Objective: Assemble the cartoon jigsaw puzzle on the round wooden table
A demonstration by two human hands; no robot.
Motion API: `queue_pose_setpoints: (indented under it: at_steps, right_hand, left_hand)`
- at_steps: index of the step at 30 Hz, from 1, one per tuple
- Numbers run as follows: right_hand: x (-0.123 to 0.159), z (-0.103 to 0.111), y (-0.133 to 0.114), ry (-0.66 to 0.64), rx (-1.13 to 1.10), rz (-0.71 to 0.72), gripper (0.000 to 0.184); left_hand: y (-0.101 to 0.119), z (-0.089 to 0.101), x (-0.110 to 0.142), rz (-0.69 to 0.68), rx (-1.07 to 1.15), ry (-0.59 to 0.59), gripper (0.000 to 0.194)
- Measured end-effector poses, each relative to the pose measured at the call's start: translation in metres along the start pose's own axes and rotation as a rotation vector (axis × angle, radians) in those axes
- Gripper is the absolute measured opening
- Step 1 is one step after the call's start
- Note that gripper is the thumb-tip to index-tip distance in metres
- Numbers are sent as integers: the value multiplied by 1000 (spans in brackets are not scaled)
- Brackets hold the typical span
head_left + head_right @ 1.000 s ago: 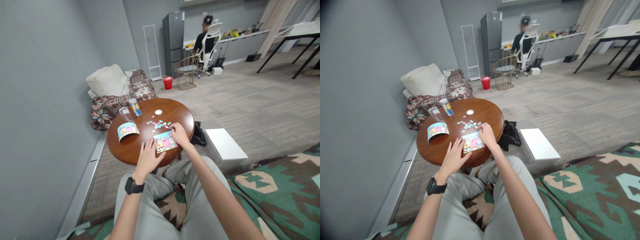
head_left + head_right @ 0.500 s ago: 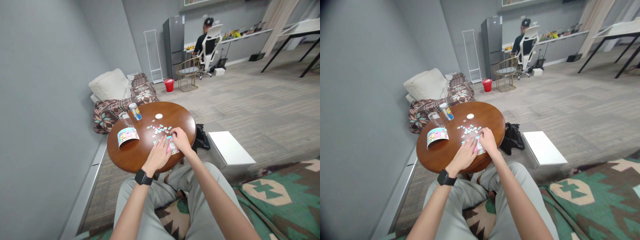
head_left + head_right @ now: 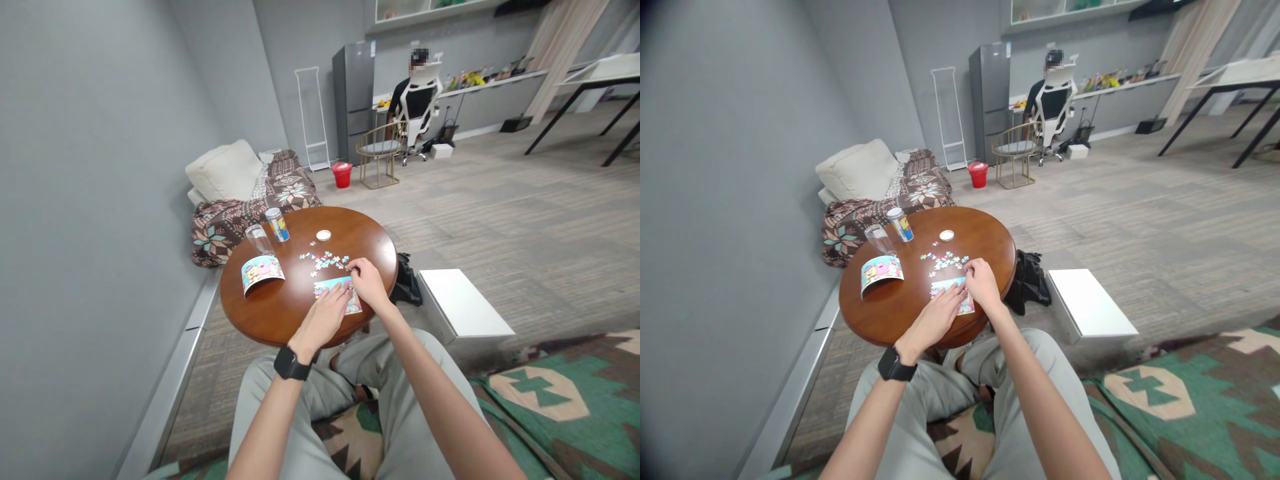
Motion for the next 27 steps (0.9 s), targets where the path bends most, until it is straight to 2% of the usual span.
queue_pose_setpoints:
  at_steps: [5, 7, 10, 12, 23, 27]
  right_hand:
    - [0, 0, -1, -10, 10, -7, 23]
    - [0, 0, -1, -11, 9, -17, 22]
    - [-1, 2, 0, -2, -1, -36, 22]
    - [0, 1, 2, 0, -3, -48, 21]
    - [1, 0, 2, -12, 22, -35, 22]
    - [1, -1, 2, -14, 40, -15, 22]
  left_hand:
    - [2, 15, -10, 29, 45, 74, 35]
    - [4, 18, -18, 73, 36, 121, 38]
    - [7, 9, -26, 137, 9, 108, 53]
    - [8, 1, -27, 175, -6, 81, 57]
    - [5, -2, -23, 239, -12, 91, 58]
    - [2, -3, -19, 350, -36, 115, 59]
Point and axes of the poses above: each hand's wrist, its own x-axis away from the middle knuckle, its own z-axis out of the back of the hand, y = z × x, the point moved 8 cm from there along -x, towards the middle knuckle, and after that the axes turned 7 degrees about y, right-handed, at the moved point
